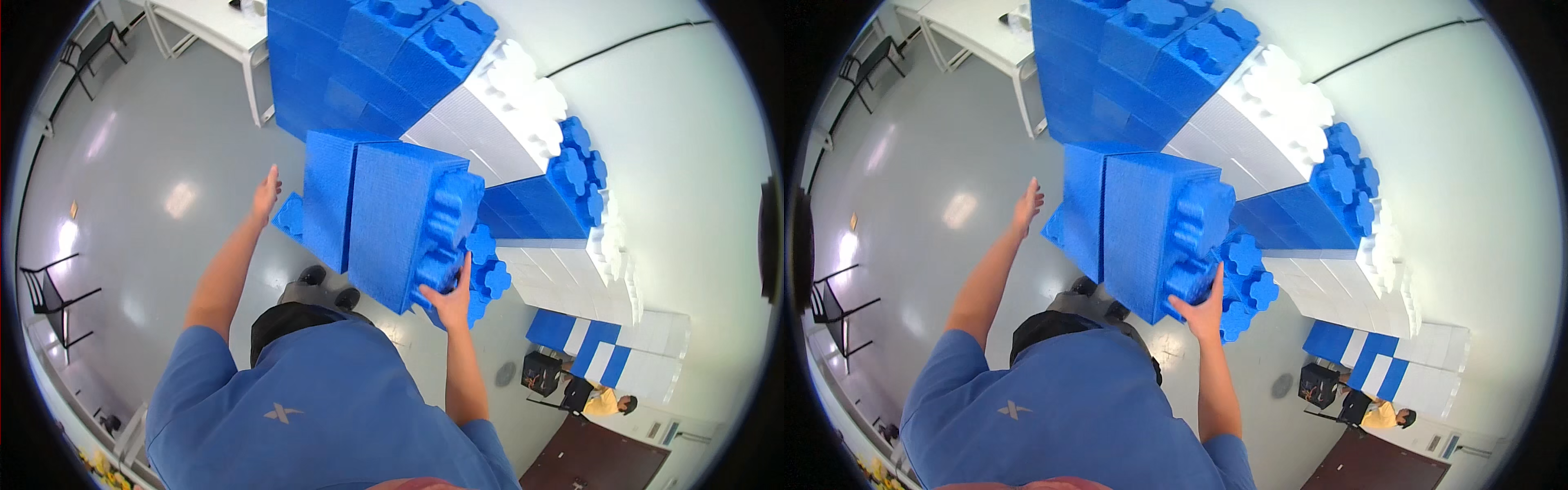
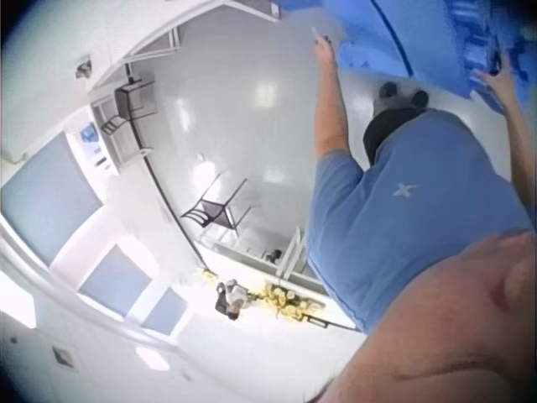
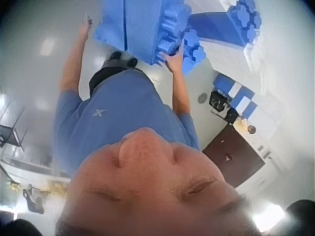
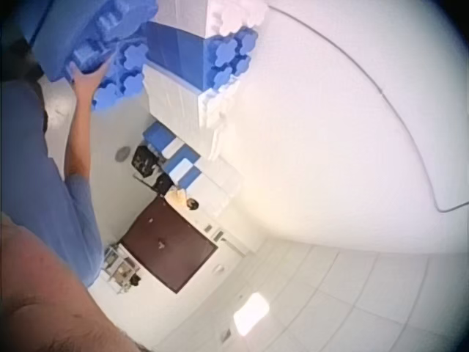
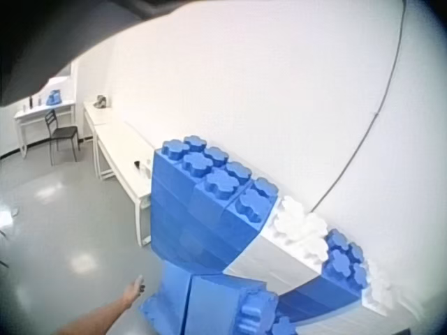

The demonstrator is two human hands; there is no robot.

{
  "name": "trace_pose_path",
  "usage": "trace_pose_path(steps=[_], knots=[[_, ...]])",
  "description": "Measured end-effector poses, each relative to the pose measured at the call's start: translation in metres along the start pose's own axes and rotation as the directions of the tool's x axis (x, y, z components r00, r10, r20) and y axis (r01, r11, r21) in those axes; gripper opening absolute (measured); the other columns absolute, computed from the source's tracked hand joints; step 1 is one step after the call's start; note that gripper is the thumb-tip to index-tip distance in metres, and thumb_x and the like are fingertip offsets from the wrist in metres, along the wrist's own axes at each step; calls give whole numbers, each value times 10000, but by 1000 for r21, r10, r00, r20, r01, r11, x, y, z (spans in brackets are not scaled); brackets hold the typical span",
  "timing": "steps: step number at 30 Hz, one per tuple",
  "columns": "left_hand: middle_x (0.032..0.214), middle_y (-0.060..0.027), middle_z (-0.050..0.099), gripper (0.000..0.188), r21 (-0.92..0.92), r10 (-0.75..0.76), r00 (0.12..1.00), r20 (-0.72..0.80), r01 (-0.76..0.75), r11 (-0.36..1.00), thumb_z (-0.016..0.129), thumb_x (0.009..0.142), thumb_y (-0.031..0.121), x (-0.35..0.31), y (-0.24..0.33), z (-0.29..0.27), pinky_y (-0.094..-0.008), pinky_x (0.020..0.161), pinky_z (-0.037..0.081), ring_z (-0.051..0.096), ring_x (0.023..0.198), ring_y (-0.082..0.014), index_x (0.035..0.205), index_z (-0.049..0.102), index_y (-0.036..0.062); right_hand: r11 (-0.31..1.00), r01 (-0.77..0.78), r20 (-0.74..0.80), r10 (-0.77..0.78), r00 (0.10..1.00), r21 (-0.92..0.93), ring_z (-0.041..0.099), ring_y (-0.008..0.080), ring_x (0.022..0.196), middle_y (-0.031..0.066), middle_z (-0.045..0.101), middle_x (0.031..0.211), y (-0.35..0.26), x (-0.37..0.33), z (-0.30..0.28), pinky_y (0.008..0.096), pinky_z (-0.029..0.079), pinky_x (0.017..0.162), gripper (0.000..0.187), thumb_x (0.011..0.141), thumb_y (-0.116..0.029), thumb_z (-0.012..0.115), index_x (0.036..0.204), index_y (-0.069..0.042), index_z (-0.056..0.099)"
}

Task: Assembling large blue and white plastic blocks to form a structure.

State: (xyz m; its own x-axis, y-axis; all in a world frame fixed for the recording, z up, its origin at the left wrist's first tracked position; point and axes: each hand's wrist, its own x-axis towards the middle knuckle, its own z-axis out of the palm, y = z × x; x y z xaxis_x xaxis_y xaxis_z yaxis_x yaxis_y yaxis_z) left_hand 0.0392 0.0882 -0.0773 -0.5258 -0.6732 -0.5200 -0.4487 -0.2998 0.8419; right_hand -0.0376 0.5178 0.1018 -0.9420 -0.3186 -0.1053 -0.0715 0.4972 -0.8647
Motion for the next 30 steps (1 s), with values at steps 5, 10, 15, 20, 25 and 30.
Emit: trace_pose_path(steps=[5, 10, 15, 20, 25, 30], knots=[[998, -101, 626, 806, -323, 38, 904, 427, 113, 940, 407, 851, 718, -3, 108, 4, -338, 858, 447, 584, 926, -199, 1159, 572, -8, 997, 58, -5, -58, 998, 47, 364, 314, 1295, 202, 328, 1417, -15, -39, -33, 409, 307, 1070, 1284, 501, -229, 896, 1479, 5, 98], [956, -74, 623, 535, -291, 111, 911, 397, 10, 957, 573, 876, 519, -36, 161, 45, -319, 840, 446, 580, 912, -179, 1052, 595, 14, 941, 234, 25, -235, 972, -244, 367, 355, 1278, 217, 345, 1384, -10, -63, -41, 422, 308, 1070, 1276, 501, -269, 901, 1473, 0, 119], [991, -72, 621, 310, -547, 305, 895, 326, -85, 833, 603, 899, 261, -58, 186, 85, -318, 837, 469, 586, 948, -179, 1099, 592, 24, 930, 107, -52, -134, 990, -353, 330, 332, 1331, 211, 244, 1477, -16, -84, -67, 441, 305, 1088, 1233, 568, -235, 877, 1488, -22, 86], [1001, -77, 609, 320, -606, 548, 805, 226, -324, 726, 580, 923, 211, -95, 227, 101, -286, 776, 497, 595, 904, -157, 1172, 544, 13, 824, 32, -274, 150, 950, 565, 416, 346, 1279, 246, 343, 1428, -37, -97, -83, 438, 390, 1015, 1028, 769, -236, 754, 1502, -67, 53], [981, -110, 622, 324, -583, 671, 683, 289, -430, 690, 545, 941, 155, -116, 237, 116, -290, 744, 510, 612, 852, -153, 1222, 496, 3, 664, -141, -87, 298, 951, 734, 442, 322, 1251, 230, 380, 1403, -28, -81, -81, 449, 427, 966, 932, 862, -419, 644, 1512, -130, 42], [894, -96, 639, 341, -550, 722, 613, 321, -500, 669, 539, 940, 132, -139, 238, 123, -280, 691, 512, 616, 766, -139, 1249, 468, 8, 405, -253, 115, 336, 935, 879, 398, 286, 1288, 147, 334, 1438, 25, -76, -60, 478, 412, 982, 897, 877, -418, 626, 1511, -140, 56]])
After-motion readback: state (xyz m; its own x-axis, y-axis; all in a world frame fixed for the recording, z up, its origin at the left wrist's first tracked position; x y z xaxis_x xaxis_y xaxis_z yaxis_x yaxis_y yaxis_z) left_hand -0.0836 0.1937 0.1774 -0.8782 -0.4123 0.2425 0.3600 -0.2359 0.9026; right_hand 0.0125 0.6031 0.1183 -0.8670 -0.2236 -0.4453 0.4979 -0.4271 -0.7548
